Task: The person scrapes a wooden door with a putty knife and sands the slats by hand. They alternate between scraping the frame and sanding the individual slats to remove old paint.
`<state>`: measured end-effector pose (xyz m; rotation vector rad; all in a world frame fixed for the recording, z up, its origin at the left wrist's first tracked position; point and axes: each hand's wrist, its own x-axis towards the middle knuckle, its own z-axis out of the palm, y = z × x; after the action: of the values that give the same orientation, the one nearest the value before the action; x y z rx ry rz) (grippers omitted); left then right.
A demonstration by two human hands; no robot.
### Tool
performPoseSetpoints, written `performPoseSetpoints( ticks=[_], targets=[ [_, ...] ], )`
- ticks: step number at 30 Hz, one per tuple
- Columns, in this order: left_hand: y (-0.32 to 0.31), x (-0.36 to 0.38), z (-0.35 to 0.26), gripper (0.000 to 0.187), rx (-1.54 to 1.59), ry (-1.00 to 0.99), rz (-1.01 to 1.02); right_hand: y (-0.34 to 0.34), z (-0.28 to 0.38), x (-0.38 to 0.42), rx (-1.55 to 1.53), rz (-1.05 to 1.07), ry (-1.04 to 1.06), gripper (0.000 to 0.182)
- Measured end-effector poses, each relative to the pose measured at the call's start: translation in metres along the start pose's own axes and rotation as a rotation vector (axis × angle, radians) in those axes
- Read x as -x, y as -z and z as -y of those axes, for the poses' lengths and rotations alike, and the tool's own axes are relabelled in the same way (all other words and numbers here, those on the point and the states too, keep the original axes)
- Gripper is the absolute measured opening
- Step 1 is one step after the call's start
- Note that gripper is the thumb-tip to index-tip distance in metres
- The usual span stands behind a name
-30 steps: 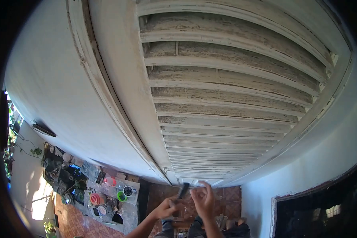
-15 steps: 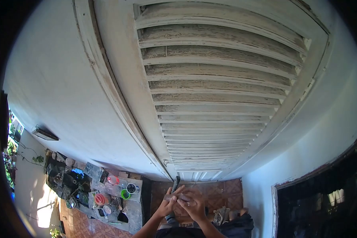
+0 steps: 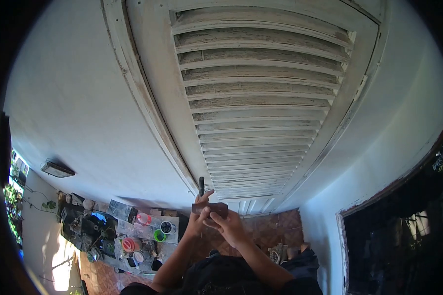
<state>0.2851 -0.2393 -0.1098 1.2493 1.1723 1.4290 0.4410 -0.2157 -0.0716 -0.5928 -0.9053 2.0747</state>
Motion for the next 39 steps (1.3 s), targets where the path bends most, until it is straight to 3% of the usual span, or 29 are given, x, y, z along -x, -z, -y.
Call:
performPoseSetpoints(
  ticks=[2, 4, 6, 7, 8, 9, 10, 11, 12, 13, 15, 16, 18, 20, 22, 24, 26, 28, 31, 35, 39],
  targets=[
    [0.013, -0.012, -0.007, 0.061, 0.034, -0.051, 0.057, -0.003, -0.006, -0.007, -0.26, 0.069, -0.083, 0.034],
    [0.03, -0.022, -0.011, 0.067, 0.163, -0.022, 0.107, -0.001, 0.004, -0.014, -0.261, 0.077, -0.085, 0.034],
    [0.053, -0.045, -0.035, 0.081, -0.48, -0.365, 0.366, -0.002, 0.018, -0.016, 0.031, 0.154, -0.084, 0.032],
    [0.056, -0.047, -0.049, 0.094, -0.455, -0.392, 0.297, -0.002, 0.023, -0.016, 0.205, 0.155, 0.014, 0.028],
    [0.074, -0.054, -0.04, 0.095, -0.449, -0.435, 0.25, 0.017, 0.019, -0.021, 0.526, 0.033, 0.139, 0.027],
    [0.098, -0.065, -0.018, 0.088, -0.37, -0.583, 0.145, 0.025, 0.035, -0.026, 0.807, -0.094, 0.233, 0.026],
    [0.108, -0.068, -0.05, 0.072, -0.29, -0.393, 0.028, 0.032, 0.05, -0.03, 1.087, -0.253, 0.295, 0.025],
    [0.133, -0.082, -0.047, 0.059, -0.215, -0.428, -0.148, 0.023, 0.075, -0.04, 1.188, -0.409, 0.54, 0.026],
    [0.146, -0.094, -0.083, 0.057, -0.231, -0.429, -0.295, 0.038, 0.088, -0.067, 1.269, -0.506, 0.92, 0.027],
    [0.156, -0.111, -0.117, 0.061, -0.245, -0.589, -0.325, 0.021, 0.122, -0.083, 1.322, -0.481, 1.157, 0.033],
    [0.158, -0.136, -0.186, 0.074, -0.241, -0.78, -0.346, 0.04, 0.152, -0.114, 1.696, -0.473, 1.307, 0.046],
    [0.168, -0.149, -0.204, 0.081, -0.312, -0.837, -0.344, 0.043, 0.159, -0.129, 1.701, -0.482, 1.311, 0.046],
    [0.195, -0.177, -0.239, 0.078, -0.688, -1.119, -0.301, 0.051, 0.162, -0.152, 1.925, -0.495, 1.239, 0.053],
    [0.215, -0.205, -0.256, 0.077, -0.842, -1.3, -0.309, 0.047, 0.162, -0.156, 1.963, -0.499, 1.243, 0.053],
    [0.237, -0.228, -0.265, 0.08, -0.993, -1.394, -0.314, 0.042, 0.164, -0.157, 1.998, -0.494, 1.242, 0.052],
    [0.251, -0.241, -0.259, 0.083, -0.978, -1.374, -0.338, 0.039, 0.168, -0.149, 2.108, -0.551, 1.22, 0.047],
    [0.257, -0.25, -0.259, 0.083, -1.232, -1.495, -0.416, 0.033, 0.16, -0.158, 2.141, -0.567, 1.173, 0.043],
    [0.26, -0.251, -0.257, 0.081, -1.245, -1.499, -0.445, 0.02, 0.143, -0.171, 1.868, -0.668, 1.247, 0.043],
    [0.262, -0.255, -0.257, 0.08, -1.251, -1.519, -0.421, 0.01, 0.133, -0.181, 1.981, -0.708, 1.231, 0.044],
    [0.261, -0.254, -0.257, 0.076, -1.265, -1.525, -0.439, 0.012, 0.139, -0.173, 1.986, -0.66, 1.101, 0.044],
    [0.251, -0.249, -0.259, 0.071, -1.298, -1.526, -0.466, 0.013, 0.11, -0.198, 1.939, -0.588, 1.211, 0.049]
  ],
)
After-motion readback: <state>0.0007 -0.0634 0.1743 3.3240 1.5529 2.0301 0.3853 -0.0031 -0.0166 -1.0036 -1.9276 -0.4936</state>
